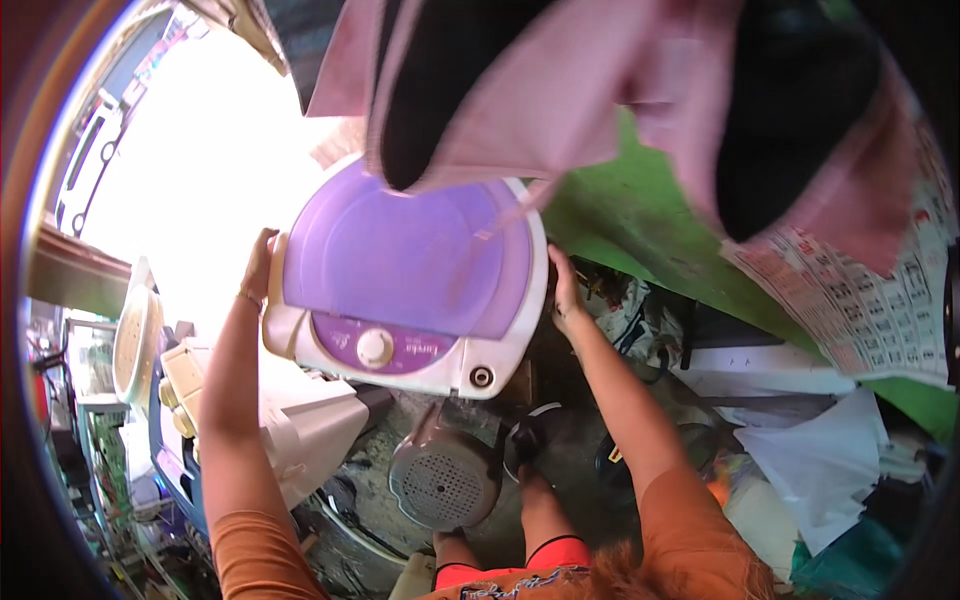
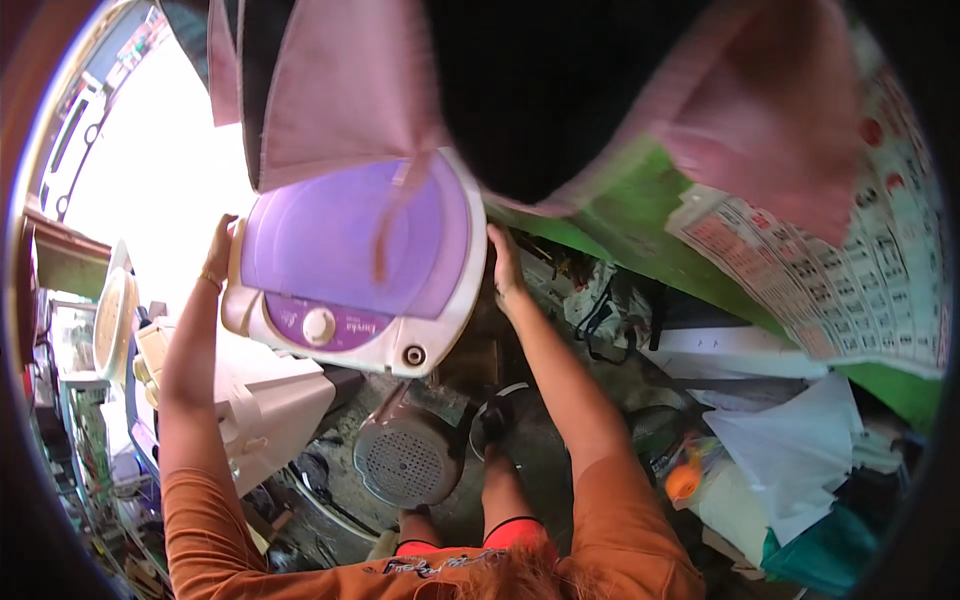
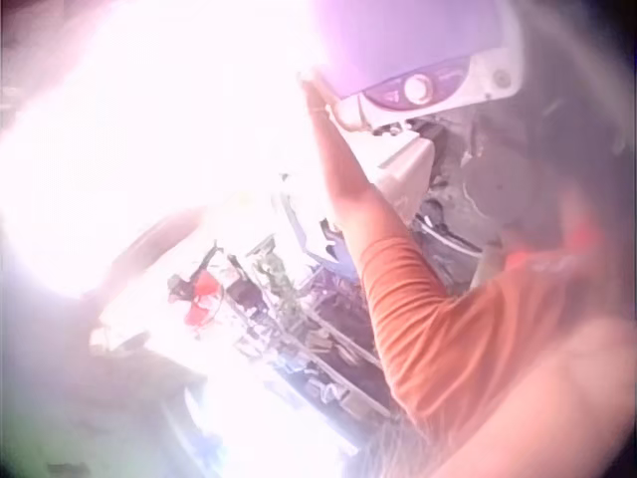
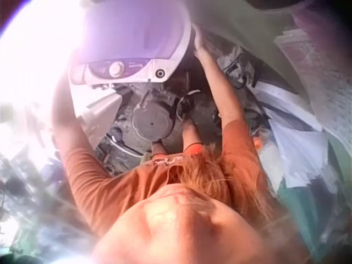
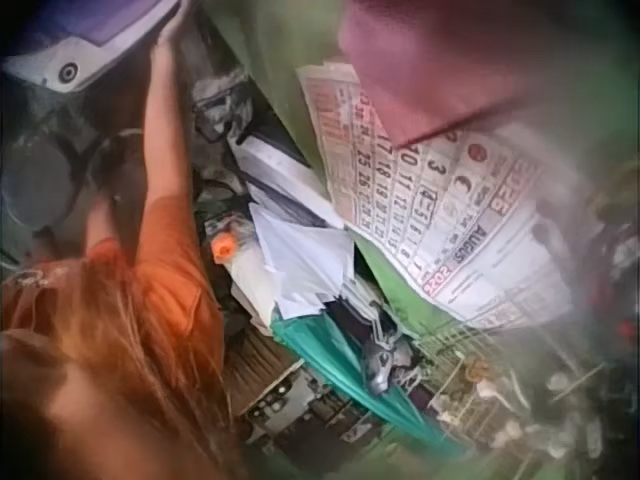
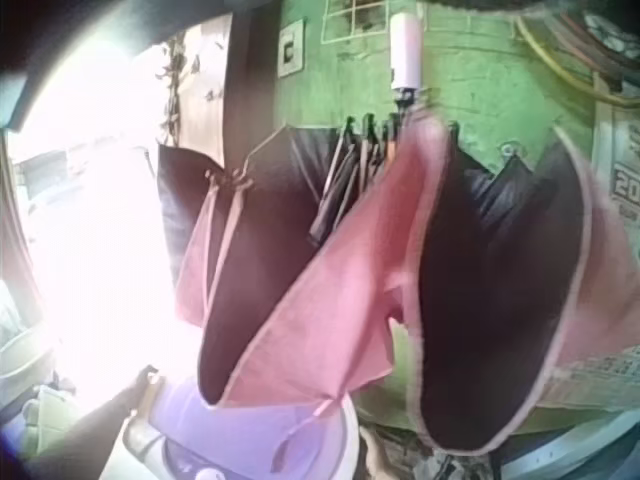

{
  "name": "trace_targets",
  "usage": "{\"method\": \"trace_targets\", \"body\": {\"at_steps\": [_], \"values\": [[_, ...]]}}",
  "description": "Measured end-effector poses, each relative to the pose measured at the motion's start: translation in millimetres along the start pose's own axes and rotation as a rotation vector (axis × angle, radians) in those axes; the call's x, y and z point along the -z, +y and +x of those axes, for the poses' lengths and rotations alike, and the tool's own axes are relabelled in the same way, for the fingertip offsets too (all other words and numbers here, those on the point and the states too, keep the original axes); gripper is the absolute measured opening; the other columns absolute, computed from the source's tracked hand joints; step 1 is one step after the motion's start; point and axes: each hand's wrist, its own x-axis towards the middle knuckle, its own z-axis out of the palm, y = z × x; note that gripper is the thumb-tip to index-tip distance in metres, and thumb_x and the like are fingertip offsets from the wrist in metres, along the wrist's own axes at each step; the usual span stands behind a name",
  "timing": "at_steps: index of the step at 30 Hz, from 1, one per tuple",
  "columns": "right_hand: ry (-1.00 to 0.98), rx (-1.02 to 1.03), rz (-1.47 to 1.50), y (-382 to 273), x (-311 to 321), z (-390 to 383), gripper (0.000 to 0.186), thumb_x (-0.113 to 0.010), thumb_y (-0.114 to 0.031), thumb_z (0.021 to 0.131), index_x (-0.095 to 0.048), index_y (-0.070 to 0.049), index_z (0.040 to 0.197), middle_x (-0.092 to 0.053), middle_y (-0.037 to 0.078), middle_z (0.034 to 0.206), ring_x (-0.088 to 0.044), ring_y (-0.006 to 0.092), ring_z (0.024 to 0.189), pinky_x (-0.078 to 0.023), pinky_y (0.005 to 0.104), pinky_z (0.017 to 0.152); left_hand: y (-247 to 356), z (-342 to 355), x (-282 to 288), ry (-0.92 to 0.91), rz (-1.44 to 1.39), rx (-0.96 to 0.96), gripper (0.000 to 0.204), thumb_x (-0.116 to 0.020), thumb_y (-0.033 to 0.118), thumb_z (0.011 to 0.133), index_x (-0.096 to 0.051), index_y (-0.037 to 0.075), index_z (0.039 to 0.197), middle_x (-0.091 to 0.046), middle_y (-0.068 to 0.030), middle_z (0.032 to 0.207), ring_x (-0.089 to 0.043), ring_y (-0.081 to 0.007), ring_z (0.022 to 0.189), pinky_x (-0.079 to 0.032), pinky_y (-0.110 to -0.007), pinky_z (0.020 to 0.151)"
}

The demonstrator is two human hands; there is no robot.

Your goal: The person uses a drill to remove screws from the lid of a small washing machine, removes the inner agitator, marks the side of the machine with a marker, and then handles various white plastic parts from a pile nearby.

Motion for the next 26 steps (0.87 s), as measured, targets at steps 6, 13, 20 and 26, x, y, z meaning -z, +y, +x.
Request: {"method": "trace_targets", "body": {"at_steps": [6, 13, 20, 26], "values": [[-0.099, -0.031, -0.517, 75, -29, 54, 0.079, -0.062, -0.049, 0.093, -0.038, 0.001, 0.150, -0.045, 0.016, 0.151, -0.044, 0.0283, 0.137, -0.032, 0.0398, 0.115, -75, 46, 63, 0.211, 0.061, 0.201, 0.074, -0.056, 0.059, 0.086, -0.064, -0.007, 0.117, -0.071, -0.0203, 0.093, -0.070, -0.0270, 0.075, -0.059, -0.036, 0.074], [-0.053, -0.003, -0.374, 118, -35, 81, 0.077, -0.064, -0.053, 0.090, -0.047, 0.001, 0.142, -0.058, 0.018, 0.134, -0.055, 0.0287, 0.123, -0.041, 0.0398, 0.106, -122, 121, 77, 0.319, 0.254, 0.192, 0.087, -0.049, 0.070, 0.091, -0.049, 0.003, 0.146, -0.058, -0.0246, 0.137, -0.060, -0.0324, 0.120, -0.050, -0.044, 0.101], [0.208, -0.200, -0.166, 212, 50, 54, 0.045, -0.066, -0.045, 0.096, -0.059, -0.007, 0.120, -0.063, 0.005, 0.098, -0.062, 0.0106, 0.079, -0.055, 0.0300, 0.064, -132, 131, 242, 0.688, 1.147, -0.474, 0.071, -0.037, 0.056, 0.104, -0.050, -0.003, 0.141, -0.061, -0.0228, 0.129, -0.060, -0.0322, 0.115, -0.048, -0.042, 0.100], [0.343, -0.381, -1.558, 419, 292, -97, 0.047, -0.071, -0.044, 0.091, -0.066, -0.012, 0.124, -0.071, 0.015, 0.116, -0.070, 0.0274, 0.104, -0.057, 0.0474, 0.080, -189, 214, 154, 0.335, 0.535, 0.035, 0.069, -0.034, 0.056, 0.105, -0.051, -0.001, 0.140, -0.061, -0.0154, 0.127, -0.060, -0.0265, 0.112, -0.048, -0.039, 0.099]]}}
